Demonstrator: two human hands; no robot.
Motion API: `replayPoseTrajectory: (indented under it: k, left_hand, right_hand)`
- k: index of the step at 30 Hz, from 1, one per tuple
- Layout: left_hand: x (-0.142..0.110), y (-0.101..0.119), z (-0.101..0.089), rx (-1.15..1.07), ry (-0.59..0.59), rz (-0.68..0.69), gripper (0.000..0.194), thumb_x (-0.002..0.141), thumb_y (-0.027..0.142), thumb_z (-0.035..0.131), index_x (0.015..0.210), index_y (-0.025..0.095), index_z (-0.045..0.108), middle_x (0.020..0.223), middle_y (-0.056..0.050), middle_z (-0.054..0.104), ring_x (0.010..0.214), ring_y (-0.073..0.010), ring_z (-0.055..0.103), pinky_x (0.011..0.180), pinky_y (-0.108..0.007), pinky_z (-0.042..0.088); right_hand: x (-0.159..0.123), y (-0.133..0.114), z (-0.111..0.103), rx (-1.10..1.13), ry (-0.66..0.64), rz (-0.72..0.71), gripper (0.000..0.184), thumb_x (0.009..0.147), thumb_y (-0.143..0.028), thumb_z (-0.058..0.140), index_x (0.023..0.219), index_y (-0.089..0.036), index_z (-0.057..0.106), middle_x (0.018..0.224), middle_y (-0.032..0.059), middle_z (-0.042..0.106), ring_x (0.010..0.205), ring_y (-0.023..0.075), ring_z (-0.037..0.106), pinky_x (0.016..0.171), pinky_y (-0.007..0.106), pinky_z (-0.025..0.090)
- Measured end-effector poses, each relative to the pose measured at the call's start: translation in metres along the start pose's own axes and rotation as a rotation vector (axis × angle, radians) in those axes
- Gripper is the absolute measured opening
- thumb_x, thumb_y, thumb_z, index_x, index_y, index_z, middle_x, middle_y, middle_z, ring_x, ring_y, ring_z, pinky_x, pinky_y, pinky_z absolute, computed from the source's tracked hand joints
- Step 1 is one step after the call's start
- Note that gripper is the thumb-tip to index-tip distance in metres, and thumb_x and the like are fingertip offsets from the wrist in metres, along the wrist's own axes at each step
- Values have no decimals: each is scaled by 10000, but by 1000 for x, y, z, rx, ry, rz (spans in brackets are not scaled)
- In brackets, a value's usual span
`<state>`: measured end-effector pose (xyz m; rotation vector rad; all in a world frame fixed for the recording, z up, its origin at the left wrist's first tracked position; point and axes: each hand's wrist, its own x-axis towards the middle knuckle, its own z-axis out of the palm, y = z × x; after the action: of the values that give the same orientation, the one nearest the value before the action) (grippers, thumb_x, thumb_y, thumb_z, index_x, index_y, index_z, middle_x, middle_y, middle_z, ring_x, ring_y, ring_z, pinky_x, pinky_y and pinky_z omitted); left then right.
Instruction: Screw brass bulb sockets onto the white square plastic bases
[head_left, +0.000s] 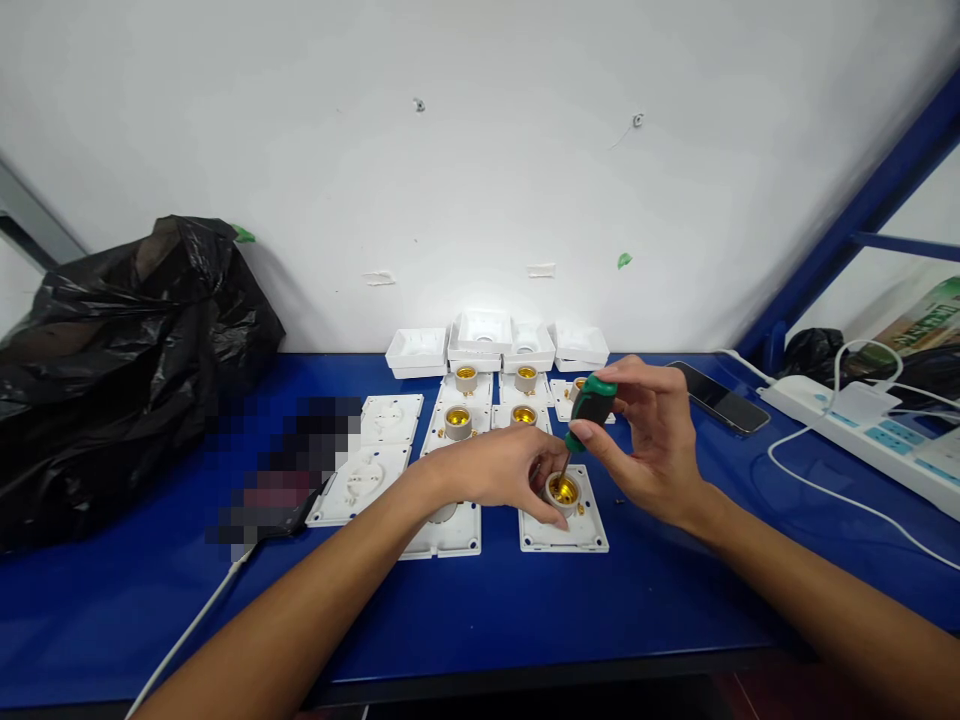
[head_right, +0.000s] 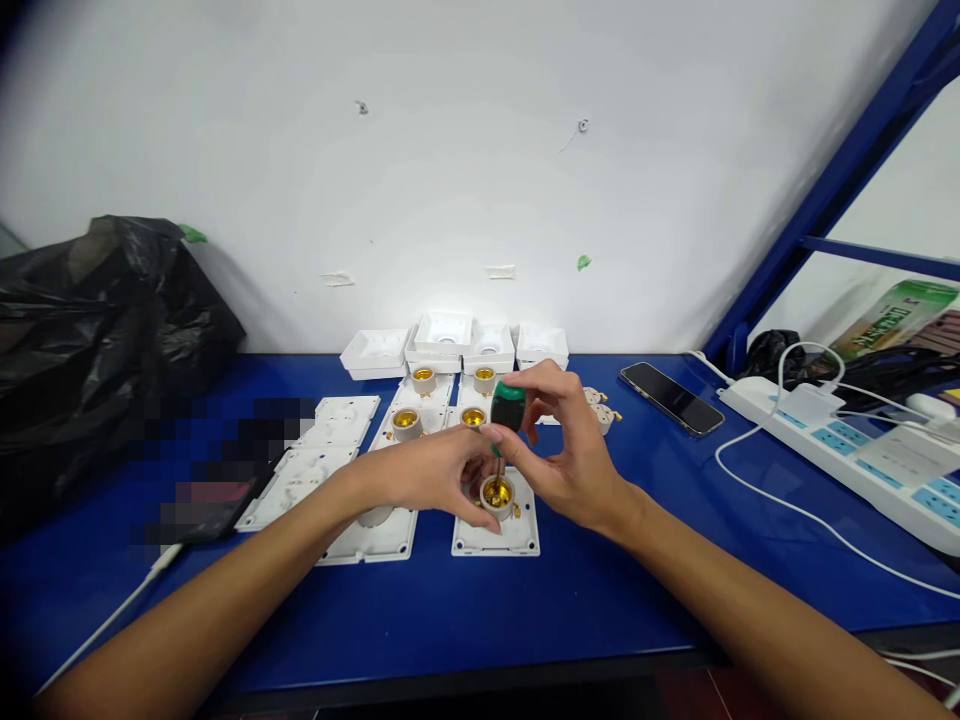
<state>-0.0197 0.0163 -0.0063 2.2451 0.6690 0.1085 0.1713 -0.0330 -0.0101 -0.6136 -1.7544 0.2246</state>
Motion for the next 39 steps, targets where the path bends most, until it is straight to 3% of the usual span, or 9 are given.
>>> replayPoseTrajectory:
  k: [6,13,17,23,30,39]
  left_hand:
    - [0,2,-1,-5,-16,-10,502,688,615,822,710,209,526,638,45,545,570,-119,487,550,-299,320]
    - [0,1,-1,11,-5,2,503,685,633,813,730,212,541,662,37,560,581,-125,493,530,-297,321]
    - [0,2,-1,4,-4,-15,506,685,634,810,742,210,540,677,34,568,590,-127,507,546,-297,331]
    - [-1,4,-2,9,-22,-34,503,693,623,811,701,205,532,648,42,561,577,-117,492,550,-293,322]
    - [-1,4,-1,13,-7,-26,497,692,616,821,699,206,540,640,45,563,570,-116,496,540,-288,331]
    - [1,0,0,16,-10,-3,490,697,599,826,703,205,535,634,46,562,564,-112,492,539,-291,316]
  right_hand:
    - [-2,0,-1,34,-57,7,490,925,-127,618,1356,-338,516,1090,39,606,892,178,609,659,333,574]
    - [0,0,-1,35,-19,3,514,878,-112,687,1305,-360,543,1044,18,588,860,164,580,584,280,538]
    - [-1,-1,-1,28,-54,-5,540,894,-97,657,1361,-337,529,1134,37,611,915,168,598,622,291,559]
    - [-1,0,-1,41,-37,5,538,877,-85,678,1338,-328,545,1026,16,581,873,155,575,601,269,532]
    - [-2,0,-1,40,-66,0,559,899,-88,640,1387,-334,519,1116,35,610,901,167,604,638,298,558]
    - [-2,0,0,45,-41,10,558,895,-73,640,1374,-335,523,1076,28,594,962,176,615,650,299,551]
